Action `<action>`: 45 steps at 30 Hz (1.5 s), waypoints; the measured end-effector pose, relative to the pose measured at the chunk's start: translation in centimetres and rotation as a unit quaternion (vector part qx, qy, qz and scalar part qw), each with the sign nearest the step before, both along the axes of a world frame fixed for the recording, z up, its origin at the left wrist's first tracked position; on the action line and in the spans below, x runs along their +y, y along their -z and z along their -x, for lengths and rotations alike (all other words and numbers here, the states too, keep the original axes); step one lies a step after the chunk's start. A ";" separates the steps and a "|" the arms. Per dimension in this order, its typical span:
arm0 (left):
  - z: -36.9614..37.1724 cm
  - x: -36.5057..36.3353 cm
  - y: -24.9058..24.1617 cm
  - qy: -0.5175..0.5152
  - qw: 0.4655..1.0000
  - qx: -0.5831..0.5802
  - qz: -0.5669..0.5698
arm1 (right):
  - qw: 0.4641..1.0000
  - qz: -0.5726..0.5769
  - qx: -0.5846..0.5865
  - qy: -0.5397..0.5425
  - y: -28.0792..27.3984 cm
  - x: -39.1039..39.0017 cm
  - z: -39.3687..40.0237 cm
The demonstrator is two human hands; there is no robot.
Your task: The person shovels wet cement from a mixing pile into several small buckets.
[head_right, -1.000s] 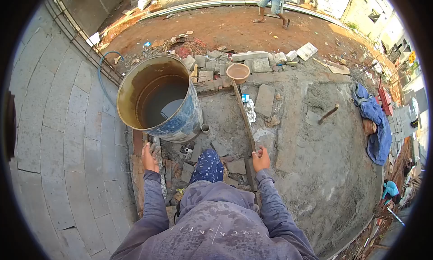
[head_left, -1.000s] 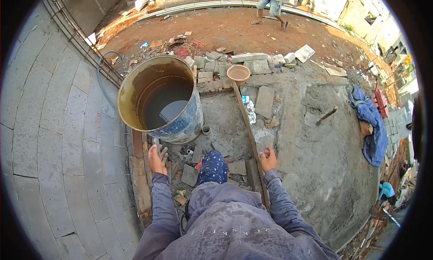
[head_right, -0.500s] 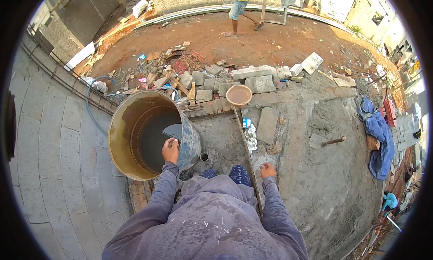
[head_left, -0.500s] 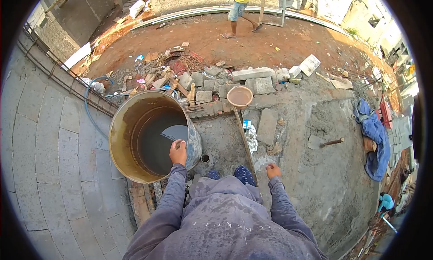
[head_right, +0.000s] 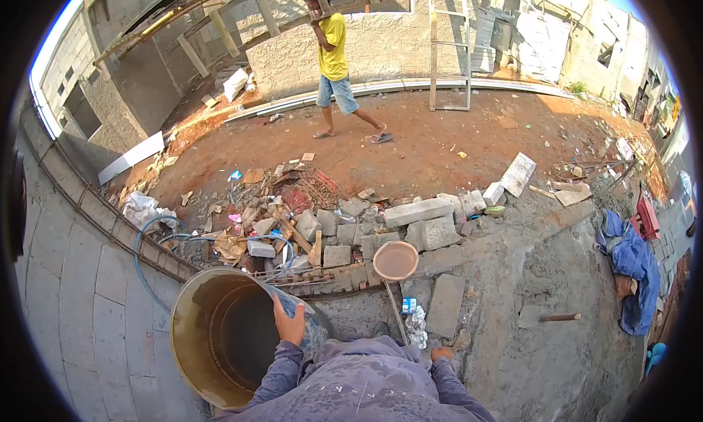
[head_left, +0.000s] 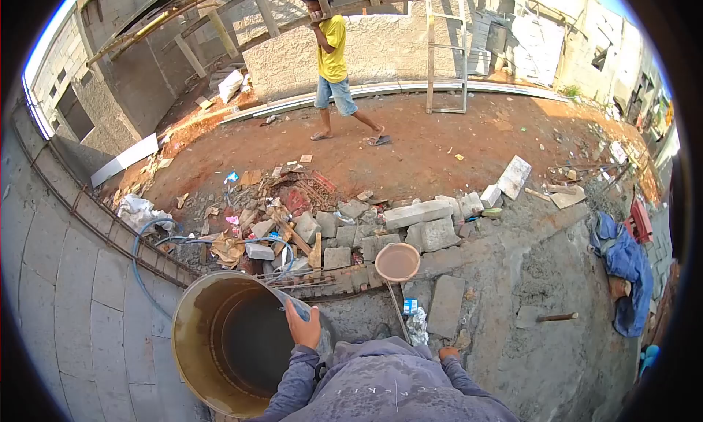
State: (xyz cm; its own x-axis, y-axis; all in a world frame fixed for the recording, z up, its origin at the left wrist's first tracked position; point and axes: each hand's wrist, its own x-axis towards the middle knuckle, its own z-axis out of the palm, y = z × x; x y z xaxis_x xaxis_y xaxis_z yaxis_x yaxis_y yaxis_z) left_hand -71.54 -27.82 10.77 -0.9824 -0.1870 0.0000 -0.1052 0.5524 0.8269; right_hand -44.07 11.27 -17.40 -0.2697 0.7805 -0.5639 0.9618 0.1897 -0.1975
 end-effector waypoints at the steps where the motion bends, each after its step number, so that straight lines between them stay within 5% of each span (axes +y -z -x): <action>1: 1.4 0.9 -1.1 0.010 0.997 0.067 -0.021 | 1.000 -0.014 0.012 -0.007 -0.2 1.4 2.0; 4: 8.1 2.8 -2.5 0.029 0.998 0.055 -0.012 | 0.995 -0.017 0.101 0.012 0.4 5.9 7.8; 7: 14.6 0.7 1.4 0.051 0.983 0.029 0.171 | 0.984 -0.015 0.175 0.009 1.6 12.1 14.0; 11: 18.7 -3.8 4.9 0.124 0.912 -0.080 0.382 | 0.925 -0.066 0.371 0.054 2.2 17.5 18.6; 13: 18.9 -5.1 5.2 0.202 0.844 -0.192 0.459 | 0.918 -0.028 0.366 0.148 -0.7 16.5 18.8; 17: 19.6 -4.5 7.7 0.308 0.887 -0.114 0.325 | 0.913 0.084 0.286 0.279 1.6 13.2 14.6; 19: 19.8 -4.5 9.2 0.342 0.861 -0.120 0.358 | 0.941 0.075 0.205 0.258 9.6 12.0 9.3; 21: 20.8 -3.6 10.3 0.382 0.814 -0.220 0.379 | 0.949 0.077 0.147 0.270 9.7 9.6 7.0; 24: 22.6 -3.3 17.2 0.425 0.758 -0.328 0.371 | 0.916 0.100 0.122 0.369 -6.0 2.8 9.9; 25: 24.2 -3.6 20.7 0.440 0.730 -0.416 0.318 | 0.926 0.085 0.109 0.352 -5.8 2.4 9.0; 26: 25.6 -1.7 22.4 0.421 0.687 -0.502 0.315 | 0.932 0.070 0.094 0.342 -5.8 1.6 7.6; 28: 27.0 3.4 24.0 0.403 0.678 -0.493 0.368 | 0.953 0.015 0.052 0.298 -6.9 -0.4 5.4; 31: 31.5 11.5 27.6 0.517 0.681 -0.396 0.335 | 0.914 -0.022 -0.013 0.404 -11.6 -2.9 4.1; 34: 35.5 20.6 29.3 0.479 0.731 -0.465 0.141 | 0.869 -0.044 0.002 0.492 -11.2 -7.8 1.2; 35: 36.9 24.1 29.1 0.541 0.737 -0.378 0.146 | 0.860 -0.039 0.002 0.509 -9.6 -10.0 -0.6; 37: 38.8 30.5 27.5 0.581 0.743 -0.285 0.171 | 0.808 -0.045 0.000 0.587 -10.9 -14.9 -1.6; 38: 37.7 34.4 20.0 0.570 0.747 -0.288 0.186 | 0.776 -0.045 -0.010 0.629 -10.4 -17.7 -2.5; 40: 40.1 39.7 23.9 0.602 0.753 -0.200 0.176 | 0.709 -0.043 -0.023 0.703 -10.0 -23.8 -3.5; 45: 36.9 48.1 24.3 0.652 0.708 -0.195 0.188 | 0.594 0.009 -0.139 0.792 -14.2 -38.1 -0.1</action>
